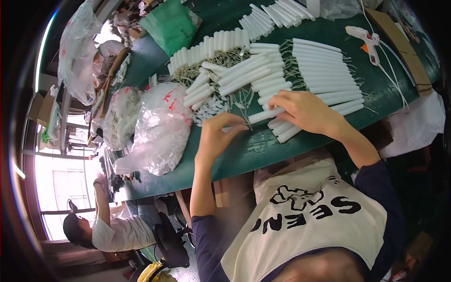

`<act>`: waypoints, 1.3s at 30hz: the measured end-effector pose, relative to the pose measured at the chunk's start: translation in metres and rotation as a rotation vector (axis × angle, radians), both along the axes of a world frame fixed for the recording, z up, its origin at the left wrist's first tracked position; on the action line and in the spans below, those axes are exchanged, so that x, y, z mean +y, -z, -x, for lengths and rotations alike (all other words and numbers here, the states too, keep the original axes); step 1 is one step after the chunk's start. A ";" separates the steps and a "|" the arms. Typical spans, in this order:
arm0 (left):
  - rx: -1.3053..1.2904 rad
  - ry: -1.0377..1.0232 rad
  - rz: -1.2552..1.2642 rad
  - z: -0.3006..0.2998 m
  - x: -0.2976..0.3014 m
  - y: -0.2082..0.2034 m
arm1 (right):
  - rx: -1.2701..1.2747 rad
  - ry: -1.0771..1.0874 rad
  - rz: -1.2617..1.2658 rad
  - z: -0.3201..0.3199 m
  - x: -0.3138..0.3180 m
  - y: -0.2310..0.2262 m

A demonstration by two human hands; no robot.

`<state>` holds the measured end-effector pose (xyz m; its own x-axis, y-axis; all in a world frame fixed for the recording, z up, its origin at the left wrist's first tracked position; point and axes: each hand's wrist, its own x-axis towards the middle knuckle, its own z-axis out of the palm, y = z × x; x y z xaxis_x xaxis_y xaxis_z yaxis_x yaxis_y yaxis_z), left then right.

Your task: Assemble and organize white tube components with wires on a factory production line.

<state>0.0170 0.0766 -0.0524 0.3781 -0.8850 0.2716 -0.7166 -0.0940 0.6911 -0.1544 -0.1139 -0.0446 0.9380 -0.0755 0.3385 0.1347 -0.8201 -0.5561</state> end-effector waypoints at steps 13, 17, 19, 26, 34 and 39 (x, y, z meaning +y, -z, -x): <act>-0.091 -0.118 0.101 0.010 0.001 0.000 | 0.029 -0.040 -0.044 -0.004 0.003 0.000; -0.097 -0.127 0.154 0.014 0.000 0.002 | -0.023 -0.019 0.051 -0.006 0.001 0.004; -0.111 -0.149 0.169 0.015 0.002 0.000 | -0.035 -0.023 0.101 -0.009 0.000 0.008; -0.115 -0.237 0.249 0.019 0.003 0.005 | 0.003 -0.051 0.024 -0.013 0.004 0.004; -0.212 -0.235 0.290 0.021 0.002 0.014 | -0.103 -0.035 0.061 -0.012 0.006 0.008; -0.236 -0.233 0.290 0.024 0.002 0.012 | -0.148 -0.050 0.177 -0.015 0.003 0.014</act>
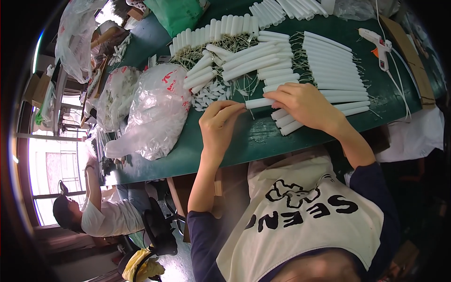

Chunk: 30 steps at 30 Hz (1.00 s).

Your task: Assemble and organize white tube components with wires on a factory production line.

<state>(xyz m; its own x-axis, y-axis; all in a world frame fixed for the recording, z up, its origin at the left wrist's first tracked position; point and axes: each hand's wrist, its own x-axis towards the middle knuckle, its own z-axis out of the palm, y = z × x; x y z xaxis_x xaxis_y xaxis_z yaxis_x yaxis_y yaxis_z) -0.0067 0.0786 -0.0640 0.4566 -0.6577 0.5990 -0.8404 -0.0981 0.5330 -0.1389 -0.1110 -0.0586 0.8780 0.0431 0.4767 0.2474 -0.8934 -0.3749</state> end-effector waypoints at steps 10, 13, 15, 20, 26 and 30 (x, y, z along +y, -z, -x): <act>0.161 0.015 0.002 0.004 0.004 0.003 | 0.017 -0.009 -0.097 -0.007 0.009 -0.001; 0.323 0.027 0.020 0.003 0.008 0.002 | 0.013 -0.010 -0.088 -0.011 0.008 0.003; 0.173 -0.013 -0.051 -0.003 0.012 -0.004 | 0.023 -0.005 -0.090 -0.013 0.006 0.005; -0.160 -0.028 -0.364 -0.025 0.031 0.000 | 0.018 0.009 -0.101 -0.015 0.004 0.007; -0.268 -0.033 -0.424 -0.032 0.029 0.001 | 0.036 0.000 -0.114 -0.019 0.005 0.007; -0.277 0.012 -0.426 -0.035 0.030 0.000 | 0.056 -0.005 -0.099 -0.022 0.005 0.003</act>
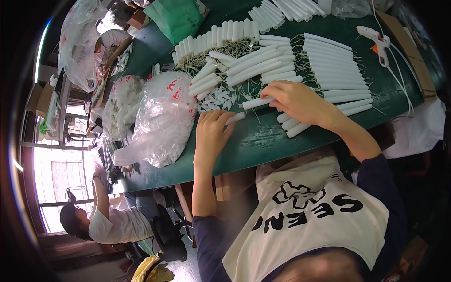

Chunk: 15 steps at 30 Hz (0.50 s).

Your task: Assemble and organize white tube components with wires on a factory production line.

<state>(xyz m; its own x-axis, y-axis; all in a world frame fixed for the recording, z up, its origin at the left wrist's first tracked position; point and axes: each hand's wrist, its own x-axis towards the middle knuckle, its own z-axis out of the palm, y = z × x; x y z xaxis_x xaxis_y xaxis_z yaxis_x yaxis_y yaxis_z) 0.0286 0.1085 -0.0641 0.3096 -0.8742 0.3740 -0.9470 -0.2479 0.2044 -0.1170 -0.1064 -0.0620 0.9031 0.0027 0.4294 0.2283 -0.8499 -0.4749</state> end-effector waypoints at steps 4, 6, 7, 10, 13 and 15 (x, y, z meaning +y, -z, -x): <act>0.004 0.028 0.066 -0.008 -0.004 -0.010 | -0.019 0.026 -0.018 -0.005 -0.006 -0.008; -0.138 0.025 0.167 -0.015 -0.005 -0.023 | -0.085 0.029 -0.004 -0.014 -0.009 -0.016; -0.140 0.025 0.167 -0.020 -0.007 -0.026 | -0.149 0.033 0.013 -0.021 -0.011 -0.019; -0.255 -0.051 0.231 -0.040 -0.021 -0.033 | -0.130 0.072 -0.019 -0.053 -0.025 -0.019; -0.277 -0.090 0.192 -0.063 -0.036 -0.032 | -0.163 0.100 -0.032 -0.081 -0.042 -0.007; -0.275 -0.089 0.145 -0.081 -0.038 -0.028 | -0.150 0.111 -0.042 -0.095 -0.046 0.003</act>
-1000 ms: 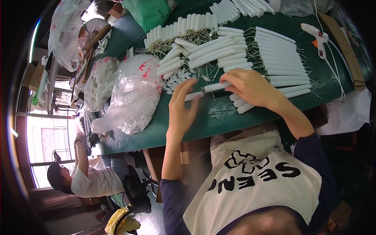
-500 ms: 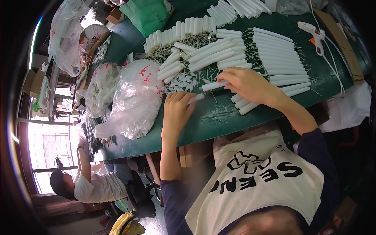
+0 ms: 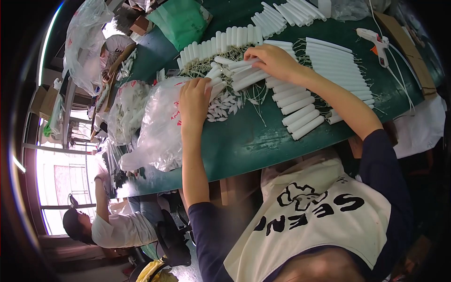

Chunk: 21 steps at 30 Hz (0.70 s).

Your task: Assemble and organize white tube components with wires on a factory production line.

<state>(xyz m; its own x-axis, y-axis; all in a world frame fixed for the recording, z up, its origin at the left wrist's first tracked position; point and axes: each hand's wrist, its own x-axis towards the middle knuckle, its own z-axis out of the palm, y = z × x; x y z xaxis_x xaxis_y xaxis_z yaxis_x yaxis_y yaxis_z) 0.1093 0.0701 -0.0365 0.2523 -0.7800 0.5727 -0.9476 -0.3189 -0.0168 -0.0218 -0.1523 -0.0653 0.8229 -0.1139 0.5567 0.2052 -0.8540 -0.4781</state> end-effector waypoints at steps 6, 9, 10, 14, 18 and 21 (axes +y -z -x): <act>0.126 -0.058 -0.143 -0.029 -0.001 0.015 | 0.110 0.025 -0.005 -0.020 0.004 0.019; 0.144 -0.138 -0.171 -0.036 -0.006 0.015 | -0.026 -0.013 0.078 -0.022 0.003 0.022; 0.140 -0.146 -0.147 -0.037 -0.009 0.014 | -0.050 -0.005 0.075 -0.023 0.003 0.021; 0.139 -0.221 -0.127 -0.040 -0.044 -0.002 | -0.027 0.039 0.062 -0.029 -0.002 0.026; 0.087 -0.403 -0.054 -0.077 -0.074 0.003 | 0.066 0.081 0.155 -0.026 0.004 0.027; 0.121 -0.518 -0.023 -0.109 -0.084 0.020 | -0.129 -0.015 0.182 -0.012 0.004 0.013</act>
